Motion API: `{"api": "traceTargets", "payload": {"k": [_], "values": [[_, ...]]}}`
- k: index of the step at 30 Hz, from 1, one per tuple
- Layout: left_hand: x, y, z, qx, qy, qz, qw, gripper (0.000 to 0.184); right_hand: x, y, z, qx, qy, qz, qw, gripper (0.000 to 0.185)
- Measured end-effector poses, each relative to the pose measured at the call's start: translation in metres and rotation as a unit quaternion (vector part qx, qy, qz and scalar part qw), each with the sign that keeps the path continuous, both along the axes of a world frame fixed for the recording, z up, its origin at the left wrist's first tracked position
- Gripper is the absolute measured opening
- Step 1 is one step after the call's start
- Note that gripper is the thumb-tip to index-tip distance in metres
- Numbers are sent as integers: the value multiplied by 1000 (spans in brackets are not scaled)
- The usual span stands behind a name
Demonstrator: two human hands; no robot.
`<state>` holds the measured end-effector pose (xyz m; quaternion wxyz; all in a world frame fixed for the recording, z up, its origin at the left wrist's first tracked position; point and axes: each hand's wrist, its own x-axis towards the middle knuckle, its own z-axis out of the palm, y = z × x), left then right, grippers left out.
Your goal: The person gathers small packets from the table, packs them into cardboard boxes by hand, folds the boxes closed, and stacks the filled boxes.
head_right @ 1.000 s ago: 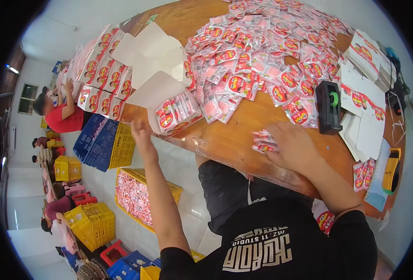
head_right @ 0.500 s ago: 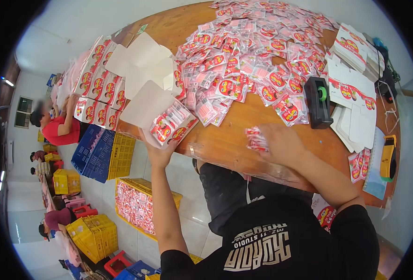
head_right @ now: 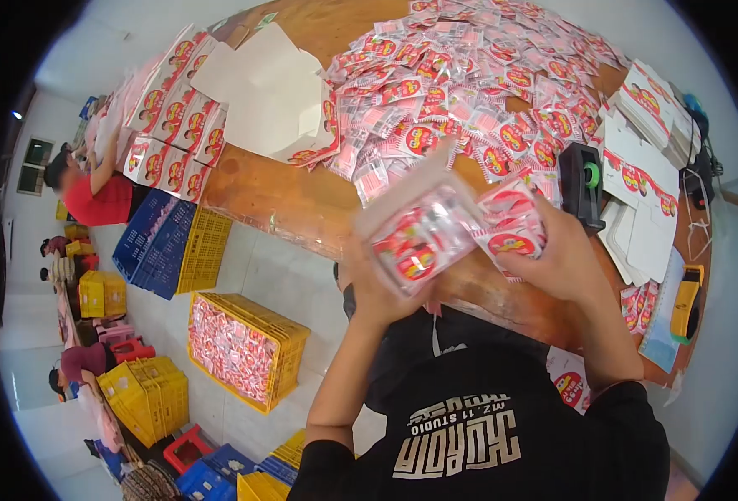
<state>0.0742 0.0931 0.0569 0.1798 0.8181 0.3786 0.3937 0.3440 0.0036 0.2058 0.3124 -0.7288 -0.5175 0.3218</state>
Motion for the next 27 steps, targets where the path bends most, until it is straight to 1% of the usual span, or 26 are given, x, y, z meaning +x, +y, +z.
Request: {"api": "traceTargets", "payload": {"k": [2,3,4,6,7,8,10,11,12,14,15,17,18,20,21,23,24,25,27], "values": [[31,-3,2,-38,-48,-29,998,121,1,2,5,60,72,0,996,69],[37,-5,1,11,1,-25,1000,133,-3,5,9,86,99,-2,991,68],[42,-7,-2,11,-3,-35,999,133,-8,9,10,98,105,-3,990,68],[48,-11,-8,-14,47,-10,999,140,-14,21,-7,88,-7,-17,996,69],[48,-11,-10,-13,53,-14,998,143,-24,35,8,17,5,-13,1000,74],[48,-13,-11,-13,55,-14,998,143,-28,39,2,17,7,-13,1000,74],[48,-15,-10,-25,45,-1,999,143,-37,50,-27,7,-184,8,983,81],[47,-13,-11,-8,47,-8,999,144,-39,52,-39,13,-207,42,977,88],[45,-14,-9,-13,52,-4,999,144,-43,51,-38,10,-203,46,978,88],[46,-13,-4,-10,37,-10,999,141,-46,50,-27,-47,-242,73,966,91],[47,-13,-5,-11,35,-12,999,141,-45,47,-22,-49,-244,70,966,91],[46,-16,-7,-22,39,6,999,140,-43,37,-14,50,-232,31,971,88],[46,-17,-8,-25,37,7,999,140,-43,33,-12,47,-234,32,971,88],[47,-16,-10,-19,31,8,999,139,-41,29,-8,170,-371,77,910,79],[47,-16,-9,-20,30,8,999,139,-42,31,-12,169,-372,79,910,79],[47,-16,-7,-21,35,10,999,138,-43,36,-34,173,-329,178,911,72],[46,-14,-10,-5,50,3,999,144,-43,37,-43,174,-307,225,908,69],[46,-13,-9,-3,48,1,999,144,-43,38,-51,174,-310,223,908,69],[46,-13,-8,-40,9,-7,999,136,-44,38,-63,169,-329,224,902,71]]}}
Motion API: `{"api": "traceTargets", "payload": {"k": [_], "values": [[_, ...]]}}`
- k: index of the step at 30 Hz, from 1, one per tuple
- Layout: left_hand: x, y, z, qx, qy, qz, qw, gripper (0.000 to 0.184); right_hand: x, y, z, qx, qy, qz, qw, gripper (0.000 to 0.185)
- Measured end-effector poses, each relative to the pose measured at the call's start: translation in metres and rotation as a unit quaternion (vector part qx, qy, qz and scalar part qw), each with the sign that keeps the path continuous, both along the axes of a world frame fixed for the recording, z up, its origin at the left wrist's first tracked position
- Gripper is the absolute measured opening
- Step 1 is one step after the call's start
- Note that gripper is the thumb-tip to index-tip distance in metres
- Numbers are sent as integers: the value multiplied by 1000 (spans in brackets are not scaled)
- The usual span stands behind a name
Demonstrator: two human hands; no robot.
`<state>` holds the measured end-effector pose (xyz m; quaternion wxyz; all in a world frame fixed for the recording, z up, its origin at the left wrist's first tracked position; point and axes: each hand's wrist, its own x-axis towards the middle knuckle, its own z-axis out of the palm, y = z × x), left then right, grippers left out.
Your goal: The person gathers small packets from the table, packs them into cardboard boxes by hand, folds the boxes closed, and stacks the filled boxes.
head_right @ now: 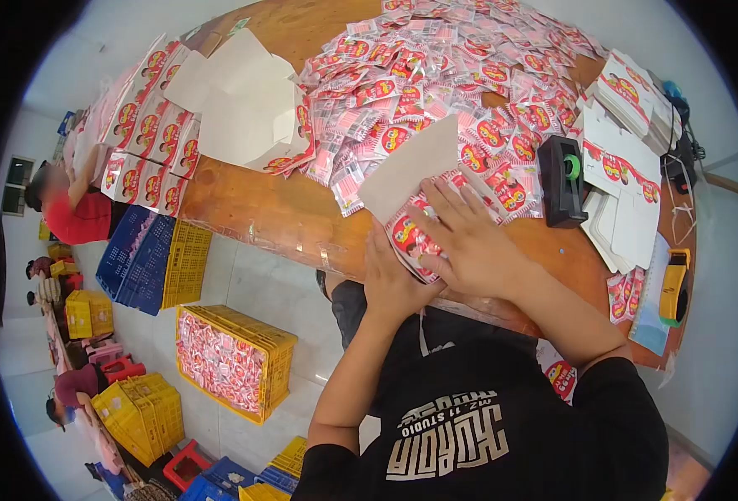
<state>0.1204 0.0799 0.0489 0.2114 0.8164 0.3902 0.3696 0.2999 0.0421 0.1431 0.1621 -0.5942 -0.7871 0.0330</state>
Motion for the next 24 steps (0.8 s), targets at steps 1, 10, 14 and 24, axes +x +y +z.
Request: {"api": "traceTargets", "payload": {"k": [1,10,14,24], "values": [[0,0,0,-2,1,0,1000,136,3,1,0,-2,1,0,1000,71],[-6,0,4,44,-1,-7,999,137,17,-25,19,36,78,-128,988,60],[-10,-6,18,131,-51,-61,988,116,30,-26,19,19,155,-214,964,26],[1,-14,52,121,77,-65,988,52,19,-25,10,-16,71,-192,979,20]]}}
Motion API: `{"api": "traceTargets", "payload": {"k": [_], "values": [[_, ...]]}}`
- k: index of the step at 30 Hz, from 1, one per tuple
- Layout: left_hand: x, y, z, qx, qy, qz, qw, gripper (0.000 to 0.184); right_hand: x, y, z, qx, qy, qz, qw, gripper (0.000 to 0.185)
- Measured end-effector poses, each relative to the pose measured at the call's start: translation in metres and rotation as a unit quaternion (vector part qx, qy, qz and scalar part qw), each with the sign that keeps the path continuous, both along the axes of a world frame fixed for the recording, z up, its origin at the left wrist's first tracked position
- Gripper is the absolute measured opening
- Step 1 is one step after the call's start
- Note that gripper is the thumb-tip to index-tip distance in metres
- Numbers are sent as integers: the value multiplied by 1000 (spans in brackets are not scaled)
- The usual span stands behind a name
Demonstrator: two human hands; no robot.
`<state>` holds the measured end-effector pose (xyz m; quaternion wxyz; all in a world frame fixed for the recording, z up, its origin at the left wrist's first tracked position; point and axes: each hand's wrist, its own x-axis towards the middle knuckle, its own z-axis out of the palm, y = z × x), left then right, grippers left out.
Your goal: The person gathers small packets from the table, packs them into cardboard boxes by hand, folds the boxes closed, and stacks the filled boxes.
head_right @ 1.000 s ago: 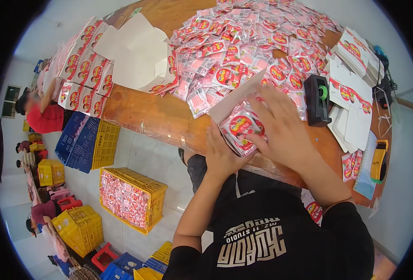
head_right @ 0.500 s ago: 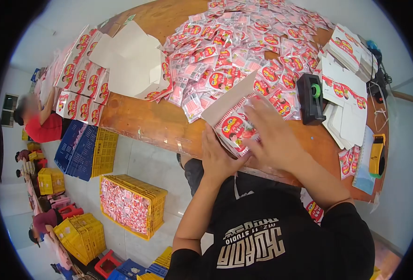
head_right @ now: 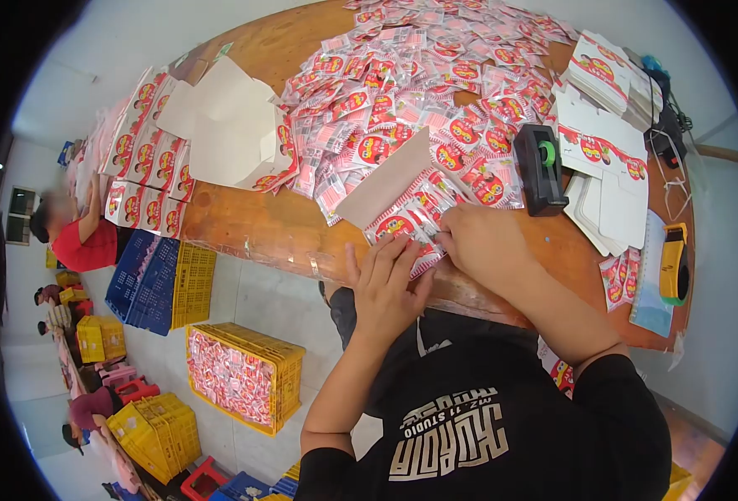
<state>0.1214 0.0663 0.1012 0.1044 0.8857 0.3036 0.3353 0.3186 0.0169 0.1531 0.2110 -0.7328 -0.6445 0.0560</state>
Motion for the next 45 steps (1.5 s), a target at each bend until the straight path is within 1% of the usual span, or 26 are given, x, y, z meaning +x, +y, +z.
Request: {"api": "traceTargets", "payload": {"k": [2,5,7,11,14,16,17,19,20,22,23,25,27,28,29,31,32,33,35,36,38,39,41,42,44,45], "values": [[-2,0,1,-5,-5,19,1000,50,1,0,-2,-16,8,-1,1000,19],[-6,0,3,7,4,21,1000,49,2,-3,-7,8,23,-16,1000,19],[-5,-1,5,6,7,22,1000,47,1,-5,-5,19,94,-37,995,21],[-4,2,7,16,11,14,1000,44,4,-7,-5,28,88,0,996,23],[-3,3,12,14,20,11,1000,42,-1,-5,-1,72,70,26,995,24],[-3,3,13,12,25,10,1000,43,-1,0,-1,20,42,-14,999,26],[-3,4,13,11,30,8,999,44,-1,4,0,22,41,-14,999,26],[-3,2,12,15,29,8,999,45,-2,8,2,-35,70,-40,996,25],[-3,2,12,19,27,7,999,46,-1,9,-1,-34,70,-43,996,25],[-2,2,11,17,22,6,1000,47,0,10,-7,0,63,24,998,20],[-3,2,10,14,18,7,1000,48,3,10,-6,1,64,23,998,20],[-3,4,10,17,23,6,1000,47,12,8,1,41,128,33,990,15],[-4,3,10,16,27,10,999,47,21,6,16,35,140,-37,989,14],[-3,3,11,18,34,9,999,47,29,5,24,-9,140,-51,989,15],[-2,3,12,20,41,6,999,48,35,7,19,-10,139,-51,989,15],[3,4,13,17,49,1,999,48,40,9,5,2,0,-48,999,16],[5,5,14,15,59,0,998,49,38,9,-1,39,-20,-31,999,15],[7,6,18,16,58,-2,998,49,33,10,1,40,-21,-33,998,15],[6,6,26,-20,94,-3,995,54,24,12,5,50,34,-49,997,16],[7,6,28,-20,94,-1,995,54,25,12,6,50,35,-47,997,16],[10,6,31,0,73,2,997,62,29,12,4,139,9,-17,990,19],[11,8,29,7,90,-20,996,73,28,12,-1,139,11,-14,990,19],[18,8,28,7,101,-30,994,76,25,8,-12,198,-41,49,978,27],[23,9,30,9,108,-44,993,80,22,6,-12,197,-41,50,978,27],[31,14,32,7,134,-61,989,82,15,2,-10,136,-86,68,985,41],[37,17,29,18,142,-53,988,82,12,-2,-14,121,-127,46,983,46]]}}
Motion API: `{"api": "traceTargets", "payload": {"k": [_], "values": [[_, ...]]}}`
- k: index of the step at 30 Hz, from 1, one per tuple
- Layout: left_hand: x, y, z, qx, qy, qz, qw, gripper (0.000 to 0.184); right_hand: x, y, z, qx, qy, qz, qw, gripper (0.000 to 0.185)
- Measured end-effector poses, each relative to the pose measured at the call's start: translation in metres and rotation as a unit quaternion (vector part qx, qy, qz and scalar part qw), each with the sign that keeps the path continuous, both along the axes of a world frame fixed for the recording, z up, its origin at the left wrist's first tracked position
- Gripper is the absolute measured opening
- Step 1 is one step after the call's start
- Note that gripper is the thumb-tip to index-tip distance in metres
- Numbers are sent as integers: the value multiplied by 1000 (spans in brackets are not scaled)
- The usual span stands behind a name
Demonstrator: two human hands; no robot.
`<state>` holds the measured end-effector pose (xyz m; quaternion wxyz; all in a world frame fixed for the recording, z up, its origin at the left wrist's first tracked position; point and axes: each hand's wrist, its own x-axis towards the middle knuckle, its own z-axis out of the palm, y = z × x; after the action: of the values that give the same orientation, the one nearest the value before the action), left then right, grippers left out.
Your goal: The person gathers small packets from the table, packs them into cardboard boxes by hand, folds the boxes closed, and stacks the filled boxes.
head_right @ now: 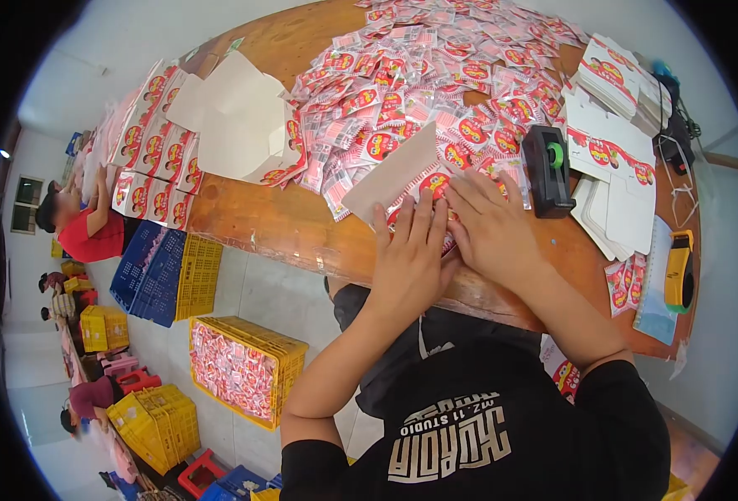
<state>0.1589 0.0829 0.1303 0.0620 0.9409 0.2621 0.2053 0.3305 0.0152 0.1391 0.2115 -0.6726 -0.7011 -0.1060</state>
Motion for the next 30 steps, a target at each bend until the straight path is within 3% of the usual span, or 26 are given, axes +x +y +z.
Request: {"api": "traceTargets", "payload": {"k": [5,7,8,13,15,17,18,20,22,24,25,26,28,30], "values": [[6,0,4,39,46,12,998,75,-12,-8,3,-41,-12,6,999,45],[2,-3,5,-9,61,14,998,68,-13,-10,5,-59,20,28,998,43],[3,-4,0,28,25,23,999,63,-10,-7,5,-60,20,26,998,43],[9,3,0,51,63,36,996,65,-4,10,8,-64,19,24,997,38],[7,1,-2,36,55,31,997,70,1,11,14,-80,22,30,996,39],[0,-2,2,14,40,24,999,73,11,10,15,-4,148,86,985,44],[-6,-5,5,-15,29,21,999,76,14,10,17,-5,147,89,985,44],[-16,-10,7,-32,-16,31,999,79,20,9,21,75,180,-9,981,48],[-32,-18,-3,-35,-82,47,995,93,34,10,2,36,244,-34,969,58],[-37,-23,-25,-47,-140,80,986,99,40,9,-18,-37,301,32,952,68],[-40,-26,-36,-59,-198,124,971,105,39,8,-19,-64,256,84,961,75],[-41,-30,-47,-82,-181,124,972,114,36,9,-19,-65,258,89,960,75],[-35,-42,-61,-109,-178,114,971,115,23,10,-10,-85,293,111,946,76],[-30,-44,-67,-82,-200,103,971,114,24,13,-11,-108,245,110,957,76]]}}
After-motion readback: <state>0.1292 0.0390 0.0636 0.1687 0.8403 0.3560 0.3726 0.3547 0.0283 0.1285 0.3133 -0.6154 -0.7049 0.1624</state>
